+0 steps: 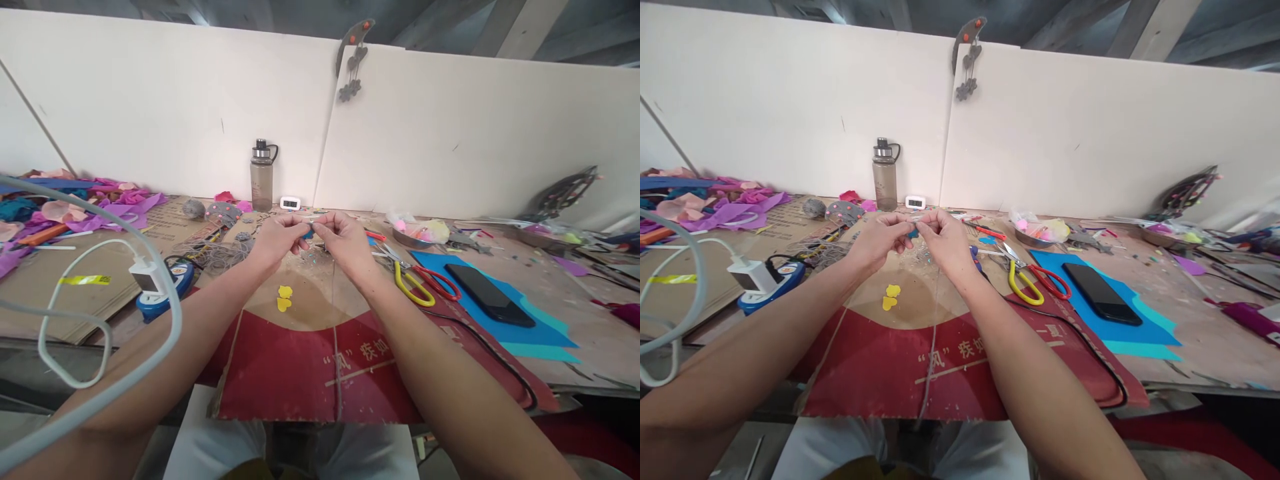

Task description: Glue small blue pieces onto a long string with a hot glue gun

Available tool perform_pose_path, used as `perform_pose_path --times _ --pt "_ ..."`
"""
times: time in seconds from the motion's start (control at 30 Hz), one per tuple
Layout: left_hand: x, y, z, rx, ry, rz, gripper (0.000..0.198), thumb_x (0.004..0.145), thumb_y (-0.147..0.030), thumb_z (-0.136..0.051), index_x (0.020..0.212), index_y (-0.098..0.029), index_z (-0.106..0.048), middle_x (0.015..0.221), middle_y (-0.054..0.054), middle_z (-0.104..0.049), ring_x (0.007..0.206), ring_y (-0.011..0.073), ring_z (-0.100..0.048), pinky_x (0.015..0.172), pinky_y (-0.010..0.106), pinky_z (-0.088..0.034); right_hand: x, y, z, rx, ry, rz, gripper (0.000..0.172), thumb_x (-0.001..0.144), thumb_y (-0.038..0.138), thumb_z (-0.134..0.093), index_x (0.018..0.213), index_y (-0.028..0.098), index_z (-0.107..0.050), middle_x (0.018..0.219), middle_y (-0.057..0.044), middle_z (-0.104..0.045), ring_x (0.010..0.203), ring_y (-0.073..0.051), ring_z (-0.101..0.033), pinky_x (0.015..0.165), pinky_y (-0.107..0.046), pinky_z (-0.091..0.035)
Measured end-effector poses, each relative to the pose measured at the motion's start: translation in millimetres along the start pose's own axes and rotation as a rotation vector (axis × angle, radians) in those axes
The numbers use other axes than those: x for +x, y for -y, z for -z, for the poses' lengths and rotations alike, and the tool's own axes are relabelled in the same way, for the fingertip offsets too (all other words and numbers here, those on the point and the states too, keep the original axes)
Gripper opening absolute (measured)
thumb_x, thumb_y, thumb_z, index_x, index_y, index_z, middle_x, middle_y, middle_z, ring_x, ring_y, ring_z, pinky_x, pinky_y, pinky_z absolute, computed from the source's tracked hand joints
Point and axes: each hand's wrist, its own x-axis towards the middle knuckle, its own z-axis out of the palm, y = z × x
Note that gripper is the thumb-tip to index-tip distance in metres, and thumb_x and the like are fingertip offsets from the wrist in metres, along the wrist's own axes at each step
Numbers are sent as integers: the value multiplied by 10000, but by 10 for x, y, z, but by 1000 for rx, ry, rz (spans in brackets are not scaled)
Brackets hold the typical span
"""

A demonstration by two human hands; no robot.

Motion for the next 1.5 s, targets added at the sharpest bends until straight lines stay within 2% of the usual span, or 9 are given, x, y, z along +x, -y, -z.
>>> perform_pose_path --times 0.13,0.27,0.47,0.63,0.8,0.9,0.97,1.27,1.5 --pt "10 15 19 -55 -7 0 143 679 -265 -677 712 -145 -606 615 -2 -613 509 90 -606 408 166 -382 -13 2 15 -40 -22 33 171 763 276 -551 908 184 -555 614 60 -460 547 -99 -390 541 -235 -326" --pt "-1 20 6 -103 33 1 193 694 -280 -689 812 -142 -622 756 27 -661 599 120 -662 515 204 -503 -34 26 15 -108 -75 87 77 763 229 -530 825 186 -544 620 56 -453 563 -101 -403 567 -242 -342" --pt "-46 -28 -21 -136 66 -1 233 687 -248 -699 882 -141 -629 777 33 -672 630 127 -673 656 279 -572 -36 53 17 -144 -80 96 30 763 213 -512 770 195 -535 627 47 -479 555 -103 -392 570 -244 -343" --pt "-56 -48 -35 -132 52 24 243 664 -282 -718 825 -149 -595 756 19 -657 602 125 -662 627 291 -571 -35 41 19 -156 -75 101 38 765 219 -514 772 194 -542 613 48 -475 548 -102 -399 558 -241 -339" --pt "-25 -17 -4 -27 27 26 208 684 -333 -689 775 -163 -611 712 -5 -629 506 82 -596 427 176 -430 -46 26 17 -186 -84 137 40 776 227 -519 770 196 -545 596 50 -456 539 -100 -399 552 -242 -328" --pt "-4 3 24 65 -36 -53 170 697 -328 -669 703 -164 -625 545 -49 -522 383 25 -412 350 164 -244 -51 26 20 -210 -88 151 53 785 241 -526 784 197 -554 590 50 -450 548 -104 -403 563 -246 -325" --pt "2 10 30 73 -49 -83 152 703 -316 -656 674 -171 -620 462 -72 -433 366 21 -322 361 174 -215 -55 37 22 -219 -82 151 55 787 240 -526 786 195 -558 596 46 -459 560 -108 -412 572 -248 -327" --pt "-22 -5 -24 -118 -18 -32 198 664 -295 -694 741 -150 -584 659 -9 -616 563 91 -608 533 205 -470 -76 57 -34 -180 -83 159 68 795 239 -516 759 193 -549 657 22 -527 593 -115 -436 591 -253 -340" --pt "-41 -11 -26 -197 -32 -58 196 662 -265 -705 741 -139 -577 670 3 -650 590 117 -651 595 235 -523 -82 26 -51 -161 -99 171 82 790 249 -526 743 191 -561 687 9 -553 631 -124 -460 616 -257 -361"
